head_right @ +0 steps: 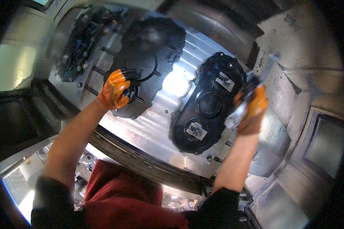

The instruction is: The person uses a wrench to tighten bolts on several black metal covers mounted inside a CNC machine, then uses a control panel and closes the machine doors.

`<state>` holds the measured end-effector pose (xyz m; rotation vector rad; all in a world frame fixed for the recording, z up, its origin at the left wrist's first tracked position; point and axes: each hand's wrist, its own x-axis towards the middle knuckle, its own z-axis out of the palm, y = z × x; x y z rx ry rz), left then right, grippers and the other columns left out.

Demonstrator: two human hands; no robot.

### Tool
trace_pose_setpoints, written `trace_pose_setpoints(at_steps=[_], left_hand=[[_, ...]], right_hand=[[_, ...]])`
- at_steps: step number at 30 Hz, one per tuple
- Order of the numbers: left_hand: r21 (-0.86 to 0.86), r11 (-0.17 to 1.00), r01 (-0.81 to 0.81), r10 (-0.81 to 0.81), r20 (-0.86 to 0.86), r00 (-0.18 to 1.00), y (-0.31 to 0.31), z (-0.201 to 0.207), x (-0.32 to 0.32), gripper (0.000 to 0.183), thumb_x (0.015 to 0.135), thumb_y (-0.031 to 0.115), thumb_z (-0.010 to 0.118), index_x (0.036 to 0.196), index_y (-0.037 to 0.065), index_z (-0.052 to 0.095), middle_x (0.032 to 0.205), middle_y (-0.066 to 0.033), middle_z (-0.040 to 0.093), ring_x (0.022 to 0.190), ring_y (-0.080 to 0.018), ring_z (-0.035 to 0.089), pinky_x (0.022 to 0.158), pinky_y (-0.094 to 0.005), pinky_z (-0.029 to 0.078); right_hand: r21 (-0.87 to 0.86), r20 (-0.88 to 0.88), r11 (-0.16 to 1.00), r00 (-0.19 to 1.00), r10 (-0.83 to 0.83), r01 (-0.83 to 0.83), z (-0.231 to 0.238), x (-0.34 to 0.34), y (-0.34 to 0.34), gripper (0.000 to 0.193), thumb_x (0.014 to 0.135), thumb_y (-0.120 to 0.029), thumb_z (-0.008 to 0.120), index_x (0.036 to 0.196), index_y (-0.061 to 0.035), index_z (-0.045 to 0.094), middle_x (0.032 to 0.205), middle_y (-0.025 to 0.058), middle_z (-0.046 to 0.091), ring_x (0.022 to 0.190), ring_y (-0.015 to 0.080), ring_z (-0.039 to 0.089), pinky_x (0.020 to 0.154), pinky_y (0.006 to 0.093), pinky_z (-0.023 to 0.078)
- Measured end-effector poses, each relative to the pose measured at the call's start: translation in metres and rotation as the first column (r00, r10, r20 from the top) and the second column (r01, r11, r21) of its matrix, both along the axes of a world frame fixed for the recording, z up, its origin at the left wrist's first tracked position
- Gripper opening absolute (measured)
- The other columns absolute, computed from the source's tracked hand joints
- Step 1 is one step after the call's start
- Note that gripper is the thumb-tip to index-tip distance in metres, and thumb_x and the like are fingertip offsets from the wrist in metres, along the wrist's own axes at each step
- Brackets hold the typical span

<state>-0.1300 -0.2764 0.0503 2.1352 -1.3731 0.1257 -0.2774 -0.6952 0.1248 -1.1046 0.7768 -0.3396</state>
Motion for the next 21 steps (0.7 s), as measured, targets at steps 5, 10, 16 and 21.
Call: trace_pose_setpoints(at_steps=[5,10,16,21], left_hand=[[-0.138,0.990,0.005,0.003,0.058,0.998,0.008,-0.013,0.001,0.034,0.064,0.014,0.070,0.096,0.005,0.065,0.100,-0.0180,0.064,0.098,-0.0386,0.060,0.098,-0.0488,0.045],[-0.251,0.968,0.009,-0.036,-0.102,0.994,0.015,-0.035,0.007,0.042,0.064,0.014,0.069,0.103,0.001,0.064,0.100,-0.0219,0.063,0.097,-0.0427,0.059,0.095,-0.0479,0.046],[-0.247,0.931,-0.268,0.341,0.332,0.880,0.141,-0.025,0.094,0.052,0.076,0.018,0.069,0.122,0.000,0.054,0.112,-0.0214,0.057,0.107,-0.0382,0.055,0.099,-0.0451,0.042],[0.077,0.888,-0.453,0.348,0.530,0.773,0.248,-0.034,0.149,0.053,0.077,0.025,0.071,0.123,0.003,0.057,0.108,-0.0171,0.059,0.103,-0.0348,0.055,0.096,-0.0449,0.042]], right_hand=[[0.266,-0.255,0.952,0.941,0.222,-0.153,-0.027,-0.084,0.149,0.033,0.098,-0.023,0.053,0.126,-0.0059,0.058,0.093,0.0007,0.062,0.072,0.0098,0.060,0.062,0.0199,0.050],[0.285,-0.290,0.753,0.696,0.657,-0.593,-0.002,-0.087,0.223,0.030,0.099,-0.027,0.050,0.102,0.0005,0.062,0.067,0.0057,0.056,0.052,0.0132,0.053,0.044,0.0262,0.040],[0.308,-0.150,0.756,0.755,0.638,-0.578,-0.012,-0.083,0.233,0.035,0.095,-0.008,0.058,0.128,0.0006,0.050,0.102,0.0106,0.060,0.086,0.0153,0.060,0.075,0.0251,0.051],[0.142,-0.302,0.738,0.681,0.667,-0.660,-0.028,-0.095,0.220,0.040,0.092,-0.013,0.065,0.127,0.0020,0.052,0.099,0.0082,0.060,0.086,0.0134,0.058,0.079,0.0243,0.048]])
